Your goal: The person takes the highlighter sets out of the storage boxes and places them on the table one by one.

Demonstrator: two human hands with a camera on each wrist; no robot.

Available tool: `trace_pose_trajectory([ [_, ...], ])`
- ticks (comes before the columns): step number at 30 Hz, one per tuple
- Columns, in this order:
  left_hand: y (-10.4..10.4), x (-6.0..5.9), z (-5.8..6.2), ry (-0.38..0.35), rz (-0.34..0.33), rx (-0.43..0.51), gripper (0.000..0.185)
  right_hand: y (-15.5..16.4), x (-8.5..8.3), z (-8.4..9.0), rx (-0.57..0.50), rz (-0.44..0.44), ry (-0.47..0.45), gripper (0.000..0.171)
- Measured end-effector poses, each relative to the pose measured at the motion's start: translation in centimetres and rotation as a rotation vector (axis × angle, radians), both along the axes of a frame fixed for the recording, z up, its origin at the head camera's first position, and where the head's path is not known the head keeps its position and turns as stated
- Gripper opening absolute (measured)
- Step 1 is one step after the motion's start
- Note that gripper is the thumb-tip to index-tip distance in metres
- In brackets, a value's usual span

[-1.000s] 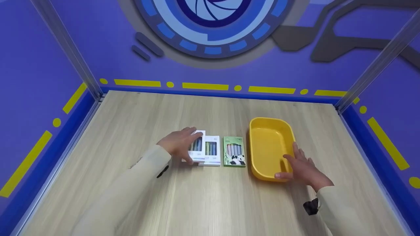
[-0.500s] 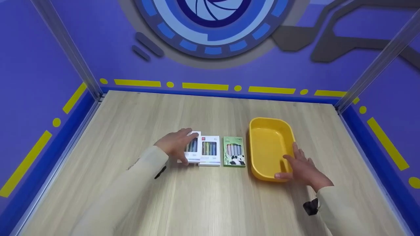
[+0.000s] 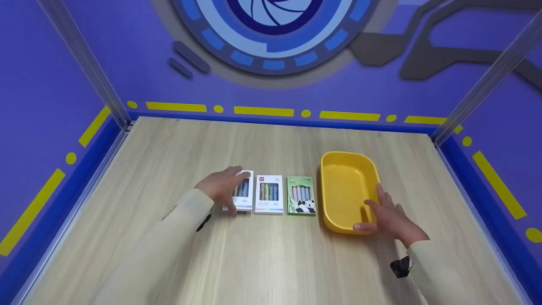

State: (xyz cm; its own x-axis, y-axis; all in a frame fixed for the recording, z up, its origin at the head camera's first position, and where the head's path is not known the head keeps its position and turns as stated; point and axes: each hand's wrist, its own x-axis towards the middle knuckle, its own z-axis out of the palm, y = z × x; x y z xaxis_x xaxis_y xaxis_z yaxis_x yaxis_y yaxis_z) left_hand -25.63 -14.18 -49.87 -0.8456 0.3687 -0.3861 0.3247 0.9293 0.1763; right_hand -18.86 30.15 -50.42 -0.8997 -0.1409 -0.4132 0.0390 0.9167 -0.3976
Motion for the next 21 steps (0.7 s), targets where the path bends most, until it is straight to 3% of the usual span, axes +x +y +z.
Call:
trace_pose_trajectory([
  [21,-0.7,0.0,-1.1,-0.026,0.062,0.016,0.112,0.0,0.2,0.2,-0.011,0.002,0.006,0.105],
])
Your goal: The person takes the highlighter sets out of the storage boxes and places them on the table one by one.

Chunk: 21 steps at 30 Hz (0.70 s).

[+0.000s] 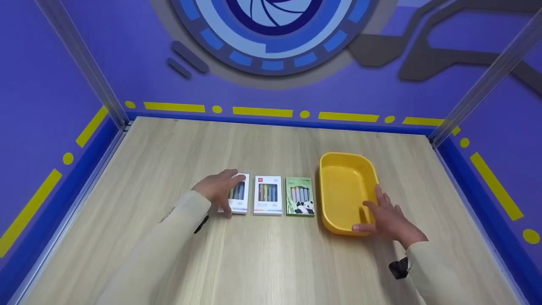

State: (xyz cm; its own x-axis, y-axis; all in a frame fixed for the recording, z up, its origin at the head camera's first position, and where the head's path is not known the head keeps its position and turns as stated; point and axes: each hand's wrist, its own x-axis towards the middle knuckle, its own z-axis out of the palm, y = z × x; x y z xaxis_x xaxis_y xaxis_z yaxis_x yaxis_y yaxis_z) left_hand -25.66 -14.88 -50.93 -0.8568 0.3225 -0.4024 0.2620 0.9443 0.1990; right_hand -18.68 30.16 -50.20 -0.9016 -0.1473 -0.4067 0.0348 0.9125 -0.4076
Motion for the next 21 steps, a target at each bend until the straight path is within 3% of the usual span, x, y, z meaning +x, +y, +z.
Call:
trace_pose_trajectory([
  [8,-0.23,-0.08,-0.24,0.017,-0.024,0.015,0.113,-0.12,-0.02,-0.15,0.009,0.004,0.01,0.107],
  [21,-0.1,-0.11,-0.35,-0.002,0.025,0.029,0.112,-0.09,0.0,-0.01,-0.001,0.002,0.014,0.105],
])
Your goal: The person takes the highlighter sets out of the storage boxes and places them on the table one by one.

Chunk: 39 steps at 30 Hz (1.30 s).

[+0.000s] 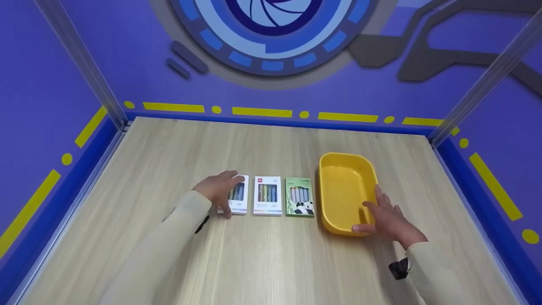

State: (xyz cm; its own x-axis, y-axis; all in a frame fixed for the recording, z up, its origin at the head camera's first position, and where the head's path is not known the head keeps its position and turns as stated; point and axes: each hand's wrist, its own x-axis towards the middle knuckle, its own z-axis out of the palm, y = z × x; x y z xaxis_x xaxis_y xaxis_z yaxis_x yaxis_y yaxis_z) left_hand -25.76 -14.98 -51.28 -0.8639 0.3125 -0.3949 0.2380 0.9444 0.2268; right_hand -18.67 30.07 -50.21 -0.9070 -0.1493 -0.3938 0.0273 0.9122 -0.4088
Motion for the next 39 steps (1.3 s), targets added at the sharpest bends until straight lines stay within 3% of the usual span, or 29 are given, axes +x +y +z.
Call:
trace_pose_trajectory([
  [25,0.1,0.5,-0.1,-0.035,0.025,0.014,0.114,-0.9,-0.1,1.0,0.062,-0.005,-0.035,0.107],
  [32,0.1,0.3,-0.1,-0.019,0.002,0.036,0.098,-0.9,-0.2,1.2,0.056,-0.002,-0.016,0.107],
  [39,0.6,0.3,0.5,0.018,0.021,0.09,0.08,-0.4,0.1,1.3,0.047,-0.006,0.043,0.106],
])
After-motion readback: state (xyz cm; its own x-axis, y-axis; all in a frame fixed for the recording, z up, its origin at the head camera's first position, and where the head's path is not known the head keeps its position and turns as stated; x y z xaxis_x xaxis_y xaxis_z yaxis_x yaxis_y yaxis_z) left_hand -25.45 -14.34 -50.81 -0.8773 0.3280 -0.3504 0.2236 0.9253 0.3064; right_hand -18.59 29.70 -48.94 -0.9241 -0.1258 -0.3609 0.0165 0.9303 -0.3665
